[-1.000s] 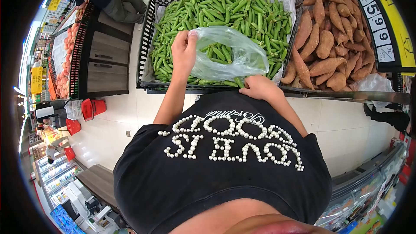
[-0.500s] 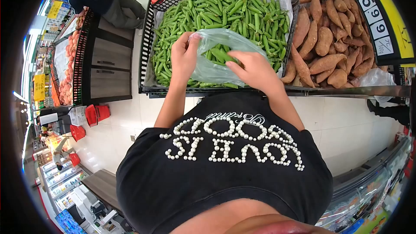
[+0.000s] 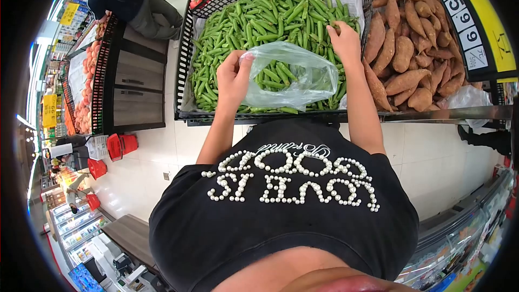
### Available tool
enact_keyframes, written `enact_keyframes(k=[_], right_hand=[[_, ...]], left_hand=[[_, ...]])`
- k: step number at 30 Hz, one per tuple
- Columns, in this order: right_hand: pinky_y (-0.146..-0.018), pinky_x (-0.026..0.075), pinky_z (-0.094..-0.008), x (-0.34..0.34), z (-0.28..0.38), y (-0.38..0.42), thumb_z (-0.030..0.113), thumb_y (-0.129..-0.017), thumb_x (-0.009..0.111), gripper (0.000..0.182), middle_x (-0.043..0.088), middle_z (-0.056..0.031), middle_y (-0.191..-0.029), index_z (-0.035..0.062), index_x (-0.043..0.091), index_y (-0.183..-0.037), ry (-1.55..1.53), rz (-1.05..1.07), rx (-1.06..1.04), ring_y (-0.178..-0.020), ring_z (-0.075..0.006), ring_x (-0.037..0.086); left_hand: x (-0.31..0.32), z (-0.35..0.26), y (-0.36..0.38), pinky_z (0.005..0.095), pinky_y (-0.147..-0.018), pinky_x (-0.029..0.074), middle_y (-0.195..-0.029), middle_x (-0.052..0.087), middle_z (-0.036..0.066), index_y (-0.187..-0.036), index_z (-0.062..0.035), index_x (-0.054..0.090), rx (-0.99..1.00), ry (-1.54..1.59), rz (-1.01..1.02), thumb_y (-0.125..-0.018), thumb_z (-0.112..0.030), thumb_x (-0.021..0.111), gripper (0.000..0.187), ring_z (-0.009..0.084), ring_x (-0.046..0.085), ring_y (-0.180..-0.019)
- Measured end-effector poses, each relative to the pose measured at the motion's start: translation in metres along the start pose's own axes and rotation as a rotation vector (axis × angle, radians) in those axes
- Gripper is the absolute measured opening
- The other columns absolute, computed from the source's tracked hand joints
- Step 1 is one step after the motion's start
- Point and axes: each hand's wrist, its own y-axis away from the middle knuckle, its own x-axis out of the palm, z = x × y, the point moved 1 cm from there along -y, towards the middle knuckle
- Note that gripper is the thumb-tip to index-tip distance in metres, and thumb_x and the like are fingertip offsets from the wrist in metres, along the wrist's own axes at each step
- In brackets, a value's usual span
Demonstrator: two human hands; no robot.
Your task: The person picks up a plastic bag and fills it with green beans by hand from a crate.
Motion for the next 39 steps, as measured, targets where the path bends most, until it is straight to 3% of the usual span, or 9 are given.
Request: enact_keyframes(k=[5, 8, 10, 12, 18, 26, 30, 33, 39], right_hand=[[-0.053, 0.045, -0.0242, -0.05, 0.078, 0.025, 0.008, -0.085, 0.065, 0.02, 0.064, -0.0075, -0.072, 0.0014, 0.064, -0.103, -0.752, -0.316, 0.014, -0.057, -0.0081, 0.055], [-0.053, 0.044, -0.025, -0.062, 0.113, 0.067, 0.009, -0.082, 0.068, 0.027, 0.062, -0.0073, -0.069, 0.0023, 0.062, -0.108, -1.088, -0.438, -0.272, -0.055, -0.0096, 0.053], [-0.051, 0.044, -0.0262, -0.05, 0.122, 0.082, 0.009, -0.08, 0.069, 0.033, 0.063, -0.0065, -0.07, 0.0024, 0.059, -0.111, -0.793, -0.229, -0.504, -0.054, -0.0092, 0.055], [-0.052, 0.045, -0.0269, -0.035, 0.133, 0.092, 0.009, -0.08, 0.067, 0.026, 0.065, -0.0063, -0.07, 0.0028, 0.063, -0.105, -0.545, 0.348, -0.176, -0.054, -0.0116, 0.058], [-0.059, 0.049, -0.0344, -0.047, 0.121, 0.066, 0.021, -0.083, 0.067, 0.019, 0.066, -0.0092, -0.065, 0.0029, 0.068, -0.089, -0.536, 0.021, 0.022, -0.059, -0.0263, 0.063], [-0.074, 0.05, -0.0464, 0.017, 0.015, 0.025, 0.038, -0.086, 0.062, 0.034, 0.066, -0.0147, -0.099, 0.0089, 0.064, -0.103, 0.137, 0.121, 0.088, -0.092, -0.0324, 0.064], [-0.062, 0.049, -0.0323, -0.026, 0.057, 0.032, 0.03, -0.088, 0.061, 0.03, 0.059, -0.0084, -0.074, 0.0014, 0.06, -0.098, -0.571, -0.181, 0.193, -0.069, -0.0197, 0.062], [-0.056, 0.046, -0.0271, -0.06, 0.097, 0.069, 0.022, -0.088, 0.061, 0.022, 0.055, -0.0044, -0.068, 0.0009, 0.058, -0.091, -1.169, -0.451, -0.19, -0.061, -0.0114, 0.056], [-0.048, 0.043, -0.0295, -0.043, 0.115, 0.097, 0.018, -0.081, 0.065, 0.016, 0.055, -0.0067, -0.058, 0.0053, 0.06, -0.073, -0.33, 0.139, -0.45, -0.049, -0.0182, 0.053]], left_hand=[[-0.003, -0.001, -0.005, 0.0216, -0.047, 0.025, -0.06, 0.043, -0.008, -0.09, 0.002, 0.064, 0.009, -0.023, -0.051, -0.094, -0.016, 0.06, 0.019, 0.0014, 0.032, -0.054], [0.0, -0.002, -0.007, 0.0214, -0.046, 0.023, -0.06, 0.043, -0.008, -0.091, 0.0021, 0.063, -0.021, 0.011, -0.074, -0.095, -0.016, 0.059, 0.019, 0.0007, 0.032, -0.053], [0.003, -0.002, -0.009, 0.0212, -0.046, 0.023, -0.06, 0.042, -0.009, -0.092, 0.0021, 0.062, -0.007, 0.039, -0.094, -0.095, -0.016, 0.058, 0.019, 0.0003, 0.032, -0.053], [0.004, 0.0, -0.01, 0.021, -0.046, 0.022, -0.06, 0.042, -0.009, -0.092, 0.0019, 0.062, 0.041, 0.049, -0.119, -0.096, -0.016, 0.057, 0.019, -0.0001, 0.031, -0.052], [-0.002, -0.003, -0.01, 0.0198, -0.048, 0.024, -0.064, 0.043, -0.009, -0.094, 0.0013, 0.061, 0.072, 0.026, -0.127, -0.097, -0.016, 0.055, 0.019, -0.0005, 0.033, -0.056], [-0.004, -0.017, -0.006, 0.0206, -0.047, 0.025, -0.062, 0.045, -0.007, -0.091, 0.0032, 0.062, 0.084, -0.052, -0.096, -0.094, -0.012, 0.058, 0.016, 0.001, 0.033, -0.054], [-0.008, -0.029, -0.004, 0.021, -0.047, 0.027, -0.062, 0.045, -0.007, -0.091, 0.004, 0.062, 0.057, -0.151, -0.065, -0.094, -0.012, 0.059, 0.017, 0.0015, 0.034, -0.054], [-0.008, -0.03, -0.003, 0.0209, -0.047, 0.027, -0.062, 0.046, -0.006, -0.093, 0.004, 0.062, -0.012, -0.089, -0.065, -0.094, -0.014, 0.059, 0.018, 0.0015, 0.035, -0.054], [0.001, -0.024, -0.006, 0.0211, -0.046, 0.025, -0.062, 0.045, -0.007, -0.093, 0.0028, 0.061, -0.03, -0.035, -0.07, -0.095, -0.016, 0.058, 0.019, 0.0009, 0.034, -0.054]])
